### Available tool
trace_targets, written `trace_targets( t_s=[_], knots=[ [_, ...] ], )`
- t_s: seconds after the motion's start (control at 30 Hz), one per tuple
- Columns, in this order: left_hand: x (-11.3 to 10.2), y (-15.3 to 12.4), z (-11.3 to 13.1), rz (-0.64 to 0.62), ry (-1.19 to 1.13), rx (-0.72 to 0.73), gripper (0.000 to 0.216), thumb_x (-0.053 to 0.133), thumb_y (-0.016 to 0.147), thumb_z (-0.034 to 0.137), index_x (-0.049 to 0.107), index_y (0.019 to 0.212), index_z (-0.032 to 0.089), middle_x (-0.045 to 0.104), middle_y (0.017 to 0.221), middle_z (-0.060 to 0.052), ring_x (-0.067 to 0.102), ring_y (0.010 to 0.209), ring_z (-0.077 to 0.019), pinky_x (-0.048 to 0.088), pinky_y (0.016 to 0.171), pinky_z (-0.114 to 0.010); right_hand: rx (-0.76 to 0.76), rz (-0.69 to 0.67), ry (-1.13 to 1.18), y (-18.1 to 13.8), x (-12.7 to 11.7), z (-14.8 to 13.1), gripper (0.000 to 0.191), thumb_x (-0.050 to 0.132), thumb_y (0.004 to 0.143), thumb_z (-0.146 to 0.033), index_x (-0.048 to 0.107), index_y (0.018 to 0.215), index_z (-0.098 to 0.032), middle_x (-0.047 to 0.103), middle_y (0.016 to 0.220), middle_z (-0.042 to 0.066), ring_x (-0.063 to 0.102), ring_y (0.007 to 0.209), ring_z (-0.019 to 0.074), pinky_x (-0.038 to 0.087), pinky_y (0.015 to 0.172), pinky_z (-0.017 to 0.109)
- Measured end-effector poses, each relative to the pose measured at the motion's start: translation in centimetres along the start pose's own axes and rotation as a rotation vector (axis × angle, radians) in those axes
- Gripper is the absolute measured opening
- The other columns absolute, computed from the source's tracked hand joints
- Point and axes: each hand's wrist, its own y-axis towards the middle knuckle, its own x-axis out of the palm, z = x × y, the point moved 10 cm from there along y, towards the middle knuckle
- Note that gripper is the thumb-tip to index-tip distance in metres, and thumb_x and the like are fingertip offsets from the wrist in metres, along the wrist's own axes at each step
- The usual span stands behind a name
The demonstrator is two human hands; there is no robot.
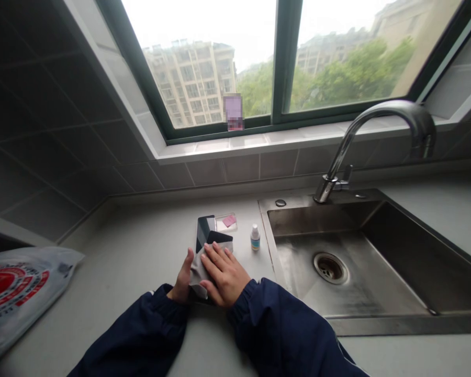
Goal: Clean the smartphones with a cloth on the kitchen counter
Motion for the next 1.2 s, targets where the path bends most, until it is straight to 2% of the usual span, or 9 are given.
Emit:
trace_targets(
  t_s=[0.17,0.37,0.47,0.63,0.8,0.87,0.97,1.07,1.2],
  knots=[
    [0.0,0.3,0.5,-0.028,0.067,0.079,0.07,0.055,0.09,0.056,0.047,0.146,0.016,0.047,0.15,-0.013,0.026,0.148,-0.0297,0.01,0.124,-0.042,0.104,0.057,-0.051,0.1,-0.8,1.0,0.061,0.044,0.095,-0.026,0.033,0.152,-0.007,0.024,0.16,0.017,0.015,0.151,0.0314,0.033,0.115,0.055],
    [0.6,0.5,1.0,-0.068,0.123,0.088,0.069,0.053,0.092,0.055,0.044,0.148,0.015,0.043,0.153,-0.012,0.021,0.149,-0.0294,0.005,0.124,-0.042,0.133,0.037,-0.049,0.2,-0.7,1.2,0.066,0.048,0.09,-0.023,0.033,0.151,-0.005,0.022,0.161,0.019,0.014,0.151,0.0331,0.032,0.115,0.057],
    [0.0,0.2,0.8,-0.017,0.093,0.049,0.073,0.05,0.091,0.058,0.041,0.149,0.015,0.045,0.152,-0.013,0.024,0.148,-0.0297,0.008,0.124,-0.043,0.086,0.03,-0.036,0.2,-0.7,0.7,0.065,0.049,0.09,-0.024,0.035,0.15,-0.006,0.023,0.16,0.018,0.014,0.151,0.0333,0.031,0.116,0.056],
    [-1.7,-0.3,0.2,0.101,0.118,-0.013,0.068,0.054,0.091,0.055,0.049,0.143,0.012,0.054,0.143,-0.016,0.031,0.146,-0.0286,0.016,0.123,-0.043,-0.077,-0.042,0.006,0.3,-0.3,-0.9,0.06,0.047,0.095,-0.032,0.038,0.15,-0.011,0.028,0.16,0.012,0.017,0.151,0.0298,0.028,0.119,0.051],
    [-1.0,0.2,0.2,0.038,0.132,0.051,0.075,0.054,0.089,0.06,0.044,0.147,0.013,0.05,0.147,-0.015,0.027,0.148,-0.0294,0.014,0.123,-0.042,0.098,0.057,-0.047,0.5,-1.3,1.6,0.061,0.044,0.094,-0.025,0.033,0.152,-0.008,0.026,0.16,0.016,0.019,0.15,0.0319,0.033,0.115,0.055],
    [-0.6,0.3,0.2,0.025,0.118,0.062,0.078,0.054,0.088,0.061,0.041,0.148,0.013,0.049,0.148,-0.016,0.028,0.147,-0.0301,0.015,0.123,-0.043,0.118,0.054,-0.05,0.5,-1.2,1.9,0.062,0.044,0.093,-0.023,0.034,0.151,-0.007,0.025,0.16,0.016,0.018,0.15,0.0328,0.032,0.115,0.056],
    [-0.2,0.0,0.6,0.073,0.064,0.068,0.078,0.054,0.088,0.061,0.04,0.149,0.014,0.053,0.144,-0.017,0.036,0.143,-0.0314,0.02,0.122,-0.045,0.039,-0.025,-0.009,0.5,-0.2,0.5,0.063,0.046,0.09,-0.024,0.036,0.15,-0.006,0.024,0.16,0.015,0.016,0.15,0.0326,0.03,0.117,0.055],
    [0.9,-0.4,0.0,0.059,0.003,-0.045,0.083,0.051,0.087,0.067,0.043,0.146,0.01,0.057,0.137,-0.021,0.046,0.136,-0.0341,0.028,0.119,-0.049,-0.07,-0.094,0.041,0.2,0.6,-1.3,0.06,0.046,0.093,-0.029,0.04,0.148,-0.009,0.028,0.159,0.013,0.017,0.15,0.0308,0.028,0.118,0.053],
    [1.1,-0.6,-0.1,0.083,-0.034,-0.078,0.086,0.039,0.088,0.073,0.048,0.14,0.005,0.06,0.131,-0.023,0.052,0.13,-0.0374,0.033,0.114,-0.05,-0.121,-0.054,0.089,0.1,0.0,-1.8,0.051,0.044,0.097,-0.034,0.049,0.142,-0.012,0.041,0.154,0.013,0.025,0.149,0.0285,0.028,0.118,0.052]
  ],
)
